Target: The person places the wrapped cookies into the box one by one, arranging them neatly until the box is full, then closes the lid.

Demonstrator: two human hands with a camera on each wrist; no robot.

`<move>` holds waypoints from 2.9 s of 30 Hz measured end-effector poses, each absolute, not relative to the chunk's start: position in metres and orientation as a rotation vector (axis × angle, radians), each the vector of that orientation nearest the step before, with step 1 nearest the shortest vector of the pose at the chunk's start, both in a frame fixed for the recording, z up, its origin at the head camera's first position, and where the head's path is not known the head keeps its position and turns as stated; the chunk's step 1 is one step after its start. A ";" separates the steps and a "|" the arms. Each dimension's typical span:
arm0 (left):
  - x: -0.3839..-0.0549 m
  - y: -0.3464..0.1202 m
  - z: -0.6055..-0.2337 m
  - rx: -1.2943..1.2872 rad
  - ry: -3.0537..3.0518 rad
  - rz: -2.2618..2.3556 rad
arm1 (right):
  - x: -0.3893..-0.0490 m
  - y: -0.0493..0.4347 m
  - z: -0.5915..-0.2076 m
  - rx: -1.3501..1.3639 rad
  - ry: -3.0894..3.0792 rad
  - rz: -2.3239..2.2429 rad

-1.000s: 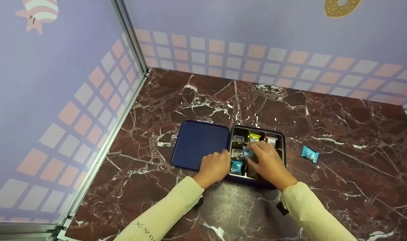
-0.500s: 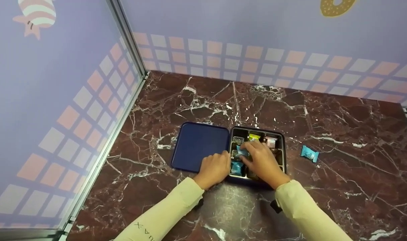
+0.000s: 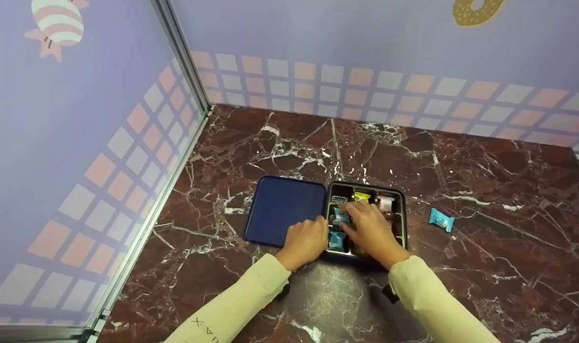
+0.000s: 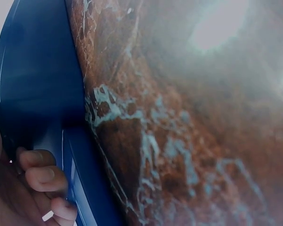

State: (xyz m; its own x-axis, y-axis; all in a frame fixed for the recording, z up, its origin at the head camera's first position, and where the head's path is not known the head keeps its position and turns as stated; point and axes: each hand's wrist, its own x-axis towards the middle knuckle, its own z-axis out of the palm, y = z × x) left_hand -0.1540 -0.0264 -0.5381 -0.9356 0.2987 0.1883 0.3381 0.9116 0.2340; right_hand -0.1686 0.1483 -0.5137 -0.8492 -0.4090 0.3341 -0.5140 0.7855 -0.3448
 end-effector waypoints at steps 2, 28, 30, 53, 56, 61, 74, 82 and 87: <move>-0.154 -0.026 -0.538 -0.494 -2.924 -0.396 | -0.169 0.148 -0.514 0.721 -2.735 0.624; -0.155 -0.027 -0.540 -0.525 -2.924 -0.428 | -0.166 0.169 -0.515 0.719 -2.647 0.618; -0.155 -0.028 -0.540 -0.527 -2.934 -0.442 | -0.166 0.172 -0.514 0.720 -2.635 0.613; -0.153 -0.025 -0.540 -0.502 -2.928 -0.428 | -0.158 0.216 -0.509 0.588 -2.642 0.617; -0.155 -0.024 -0.539 -0.505 -2.942 -0.429 | -0.157 0.222 -0.508 0.548 -2.656 0.634; -0.156 -0.025 -0.539 -0.513 -2.995 -0.439 | -0.157 0.229 -0.508 0.523 -2.654 0.626; -0.158 -0.024 -0.538 -0.529 -2.991 -0.433 | -0.155 0.252 -0.511 0.341 -2.604 0.534; -0.157 -0.024 -0.538 -0.525 -2.955 -0.439 | -0.153 0.265 -0.514 0.245 -2.575 0.446; -0.157 -0.026 -0.538 -0.523 -2.981 -0.459 | -0.151 0.270 -0.515 0.165 -2.627 0.416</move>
